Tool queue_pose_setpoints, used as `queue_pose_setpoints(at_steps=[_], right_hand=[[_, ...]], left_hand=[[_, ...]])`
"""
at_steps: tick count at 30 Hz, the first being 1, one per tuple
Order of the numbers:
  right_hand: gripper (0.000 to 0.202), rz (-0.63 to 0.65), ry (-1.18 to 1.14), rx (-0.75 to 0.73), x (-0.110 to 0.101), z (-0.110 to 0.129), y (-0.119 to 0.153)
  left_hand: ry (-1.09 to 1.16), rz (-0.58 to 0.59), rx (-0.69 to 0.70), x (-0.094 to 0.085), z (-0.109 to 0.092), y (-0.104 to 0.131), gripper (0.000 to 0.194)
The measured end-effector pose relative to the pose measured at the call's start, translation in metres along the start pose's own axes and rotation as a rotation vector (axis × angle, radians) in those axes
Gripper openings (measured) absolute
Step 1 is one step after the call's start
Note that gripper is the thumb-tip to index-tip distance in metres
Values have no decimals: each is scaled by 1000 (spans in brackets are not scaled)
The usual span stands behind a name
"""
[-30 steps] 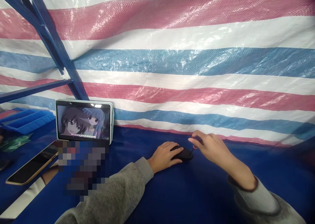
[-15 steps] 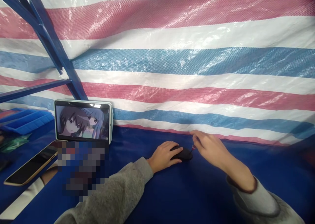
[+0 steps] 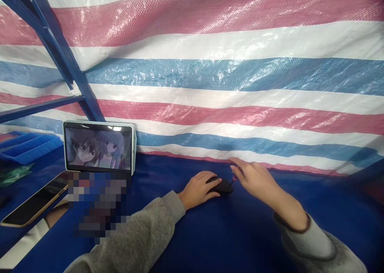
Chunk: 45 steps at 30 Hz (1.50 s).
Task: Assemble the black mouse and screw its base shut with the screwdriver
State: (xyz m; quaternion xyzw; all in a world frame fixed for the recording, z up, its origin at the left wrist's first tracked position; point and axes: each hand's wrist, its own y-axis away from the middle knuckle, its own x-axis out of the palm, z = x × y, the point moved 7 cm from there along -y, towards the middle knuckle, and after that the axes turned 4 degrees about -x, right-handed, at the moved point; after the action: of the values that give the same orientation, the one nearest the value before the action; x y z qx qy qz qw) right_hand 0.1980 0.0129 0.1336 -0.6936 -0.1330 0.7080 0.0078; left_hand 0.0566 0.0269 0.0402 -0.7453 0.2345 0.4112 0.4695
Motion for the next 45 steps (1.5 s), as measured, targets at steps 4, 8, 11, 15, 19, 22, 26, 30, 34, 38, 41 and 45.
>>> queue_pose_setpoints(at_steps=[4, 8, 11, 15, 19, 22, 26, 30, 34, 38, 41, 45], right_hand=[[38, -43, 87, 3, -3, -2, 0], [39, -26, 150, 34, -4, -6, 1], [39, -16, 139, 46, -3, -9, 1], [34, -20, 40, -19, 2, -8, -2], [34, -49, -43, -100, 5, -2, -4], [39, -128, -85, -170, 4, 4, -3], [47, -187, -125, -233, 6, 10, -1], [49, -177, -154, -266, 6, 15, 0], [44, -143, -155, -227, -1, 18, 2], [53, -61, -247, -197, -3, 15, 5], [53, -55, -274, -178, -4, 10, 4], [44, -61, -255, -150, -4, 5, 3]], left_hand=[[2, 1, 6, -1, -1, 0, 47], [2, 4, 10, -3, -2, -1, 46], [6, 5, 13, -3, -2, -1, 46], [8, -3, 10, -3, -2, -1, 46], [7, -5, 8, -2, -1, 0, 46], [4, -5, 8, -1, -1, 0, 47], [5, -5, 4, -1, 0, 0, 46], [4, -4, 3, -1, 0, 0, 46], [4, -9, 9, -1, 0, 0, 47], [1, -12, 3, -1, 0, 0, 47], [7, -11, -2, -1, 1, 0, 47], [18, -4, -4, 0, 1, 0, 46]])
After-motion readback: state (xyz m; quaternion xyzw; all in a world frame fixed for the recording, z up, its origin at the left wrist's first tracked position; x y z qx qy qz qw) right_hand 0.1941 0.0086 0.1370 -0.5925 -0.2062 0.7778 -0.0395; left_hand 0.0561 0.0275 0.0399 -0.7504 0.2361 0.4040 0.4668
